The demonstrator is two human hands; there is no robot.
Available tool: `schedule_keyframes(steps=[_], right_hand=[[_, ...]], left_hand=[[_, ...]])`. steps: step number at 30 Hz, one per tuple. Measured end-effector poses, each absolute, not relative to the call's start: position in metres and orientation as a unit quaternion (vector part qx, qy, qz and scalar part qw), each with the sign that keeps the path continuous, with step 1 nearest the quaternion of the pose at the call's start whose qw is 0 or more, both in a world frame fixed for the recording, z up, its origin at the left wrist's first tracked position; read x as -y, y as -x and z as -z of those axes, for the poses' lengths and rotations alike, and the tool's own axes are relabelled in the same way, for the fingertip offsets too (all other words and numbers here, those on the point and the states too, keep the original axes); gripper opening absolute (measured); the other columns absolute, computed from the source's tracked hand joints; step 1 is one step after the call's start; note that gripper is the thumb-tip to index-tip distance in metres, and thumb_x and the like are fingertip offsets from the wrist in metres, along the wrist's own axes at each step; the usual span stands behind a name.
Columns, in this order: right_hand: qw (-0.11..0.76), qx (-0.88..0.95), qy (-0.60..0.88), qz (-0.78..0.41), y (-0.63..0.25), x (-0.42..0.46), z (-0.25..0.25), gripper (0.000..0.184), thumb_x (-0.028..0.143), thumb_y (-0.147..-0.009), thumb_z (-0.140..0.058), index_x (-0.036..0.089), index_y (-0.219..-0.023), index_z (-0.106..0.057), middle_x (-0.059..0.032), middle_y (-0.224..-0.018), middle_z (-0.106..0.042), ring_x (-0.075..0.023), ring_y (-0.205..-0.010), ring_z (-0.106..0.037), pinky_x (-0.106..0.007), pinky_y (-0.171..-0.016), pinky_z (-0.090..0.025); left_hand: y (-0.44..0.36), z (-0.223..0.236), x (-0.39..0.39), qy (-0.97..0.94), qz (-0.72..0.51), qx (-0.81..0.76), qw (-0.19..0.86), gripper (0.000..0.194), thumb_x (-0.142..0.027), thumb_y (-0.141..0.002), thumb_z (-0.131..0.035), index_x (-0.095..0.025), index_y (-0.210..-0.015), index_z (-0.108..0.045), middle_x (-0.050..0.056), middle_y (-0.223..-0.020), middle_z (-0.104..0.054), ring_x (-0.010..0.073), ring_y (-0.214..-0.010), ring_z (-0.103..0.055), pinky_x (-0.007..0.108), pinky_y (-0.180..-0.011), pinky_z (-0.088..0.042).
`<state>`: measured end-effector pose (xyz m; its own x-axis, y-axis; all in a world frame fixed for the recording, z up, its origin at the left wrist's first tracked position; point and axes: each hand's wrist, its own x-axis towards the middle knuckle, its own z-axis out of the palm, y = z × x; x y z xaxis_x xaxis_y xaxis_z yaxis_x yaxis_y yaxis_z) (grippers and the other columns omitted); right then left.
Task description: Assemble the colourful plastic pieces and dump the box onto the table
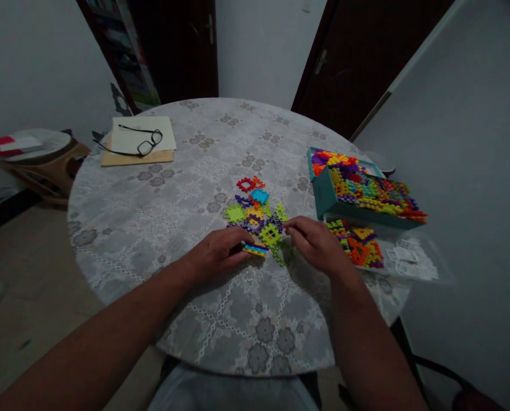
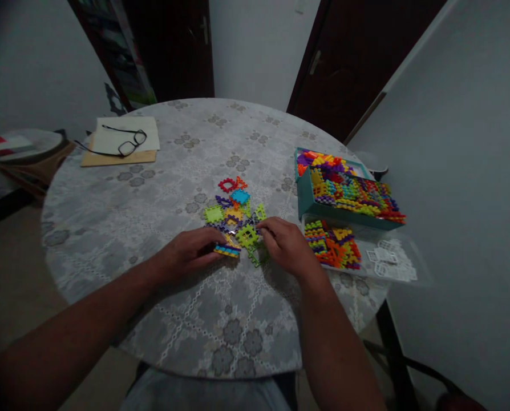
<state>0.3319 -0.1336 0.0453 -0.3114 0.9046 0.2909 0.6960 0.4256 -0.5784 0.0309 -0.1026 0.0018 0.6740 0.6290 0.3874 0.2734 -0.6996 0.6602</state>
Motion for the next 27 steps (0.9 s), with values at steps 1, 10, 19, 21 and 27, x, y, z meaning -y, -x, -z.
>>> schedule_keyframes(steps=[1,10,19,21,27], right_hand=[[0.283,0.789,0.52,-0.167,-0.336,0.133,-0.045,0.018,0.023,-0.106,-0.057,0.022,-0.108,-0.075,-0.0067,-0.1,-0.079,-0.0221,-0.093,-0.073,-0.035,-0.088,-0.054],[0.022,0.765,0.611,-0.202,-0.328,0.15,-0.059,0.02,0.039,-0.098,-0.077,0.022,-0.103,-0.068,-0.0065,-0.1,-0.076,-0.0207,-0.084,-0.065,-0.03,-0.071,-0.041],[-0.069,0.738,0.654,-0.149,-0.314,0.149,-0.053,0.018,0.019,-0.1,-0.059,0.017,-0.117,-0.064,-0.0163,-0.117,-0.076,-0.0265,-0.102,-0.07,-0.034,-0.083,-0.044],[-0.072,0.739,0.65,-0.161,-0.317,0.148,-0.051,0.017,0.016,-0.098,-0.058,0.017,-0.113,-0.064,-0.0159,-0.114,-0.077,-0.0257,-0.099,-0.069,-0.034,-0.081,-0.043],[0.028,0.79,0.587,-0.173,-0.316,0.152,-0.055,0.014,0.018,-0.092,-0.062,0.021,-0.105,-0.059,-0.0097,-0.109,-0.072,-0.0222,-0.094,-0.063,-0.031,-0.079,-0.039]], left_hand=[[-0.03,-0.003,0.102,-0.867,-0.311,-0.266,0.285,0.019,-0.032,-0.106,-0.07,-0.026,-0.124,-0.073,0.004,-0.107,-0.078,0.0188,-0.092,-0.074,0.033,-0.084,-0.058],[-0.026,-0.003,0.1,-0.874,-0.285,-0.244,0.31,0.02,-0.034,-0.106,-0.067,-0.024,-0.122,-0.073,0.005,-0.108,-0.077,0.0188,-0.093,-0.071,0.032,-0.085,-0.055],[-0.031,0.002,0.104,-0.88,-0.259,-0.218,0.333,0.021,-0.034,-0.109,-0.064,-0.026,-0.127,-0.069,0.007,-0.116,-0.078,0.0212,-0.106,-0.072,0.035,-0.094,-0.055],[-0.031,0.003,0.104,-0.881,-0.251,-0.22,0.335,0.021,-0.034,-0.109,-0.064,-0.027,-0.128,-0.069,0.007,-0.117,-0.078,0.0213,-0.107,-0.072,0.036,-0.096,-0.055],[-0.033,0.001,0.105,-0.877,-0.251,-0.231,0.338,0.022,-0.035,-0.108,-0.065,-0.025,-0.127,-0.07,0.007,-0.115,-0.077,0.0214,-0.101,-0.071,0.036,-0.091,-0.055]])
